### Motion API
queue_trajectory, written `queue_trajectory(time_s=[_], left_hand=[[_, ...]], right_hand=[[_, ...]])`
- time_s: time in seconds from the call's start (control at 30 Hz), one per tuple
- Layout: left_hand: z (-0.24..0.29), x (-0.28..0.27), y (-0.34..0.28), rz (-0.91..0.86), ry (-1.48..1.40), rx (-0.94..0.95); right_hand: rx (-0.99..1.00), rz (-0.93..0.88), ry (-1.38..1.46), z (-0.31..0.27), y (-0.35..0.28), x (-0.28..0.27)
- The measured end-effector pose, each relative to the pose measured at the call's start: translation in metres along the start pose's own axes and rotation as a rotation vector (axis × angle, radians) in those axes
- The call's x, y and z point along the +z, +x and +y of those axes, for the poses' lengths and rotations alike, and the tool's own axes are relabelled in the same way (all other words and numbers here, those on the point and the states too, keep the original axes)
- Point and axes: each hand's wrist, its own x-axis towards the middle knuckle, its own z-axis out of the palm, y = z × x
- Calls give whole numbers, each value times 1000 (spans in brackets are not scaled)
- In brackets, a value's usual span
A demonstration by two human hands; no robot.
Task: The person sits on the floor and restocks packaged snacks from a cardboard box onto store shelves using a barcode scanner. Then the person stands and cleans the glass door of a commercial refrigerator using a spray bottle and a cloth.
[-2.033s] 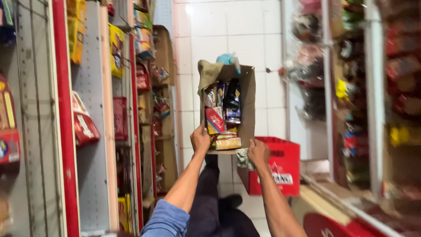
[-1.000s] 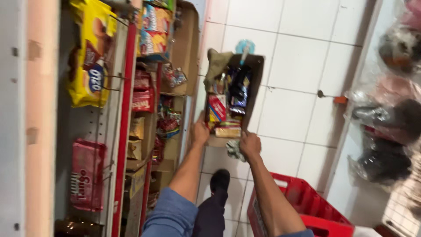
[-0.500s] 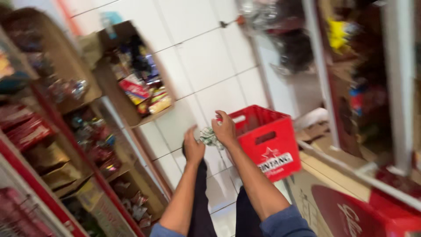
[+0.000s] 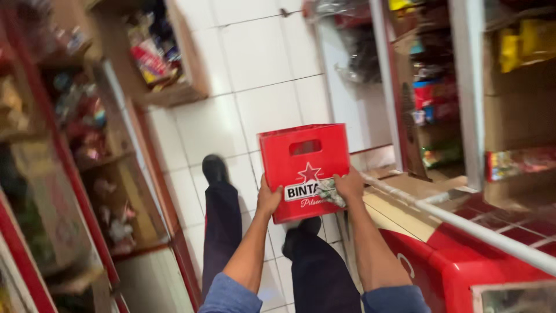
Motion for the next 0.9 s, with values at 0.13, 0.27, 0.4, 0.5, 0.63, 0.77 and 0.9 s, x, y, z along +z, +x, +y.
queue_trajectory(time_s=[0.13,0.27,0.4,0.5,0.63,0.77,0.9], left_hand=[[-23,9,-21,193,123,10],[-51,-12,-38,295,96,-75],[-88,-57,-60,449,96,-40],[-117,-103,-85,534,93,-85],[-154,-163,-106,613,158,-63],[-188,-215,-119,607,224,-154],[-204,-244,-135,665,39,-49]], right_hand=[[-57,48,-51,22,16,9],[-193,-6,-87,20,8,27],[-318,-130,-160,-9,-32,63],[-290,-245,-151,-37,-78,99],[-310,-335,-105,-63,-142,145],[-411,-415,-73,-83,-189,177],[-595,-524,-202,-114,-218,183]])
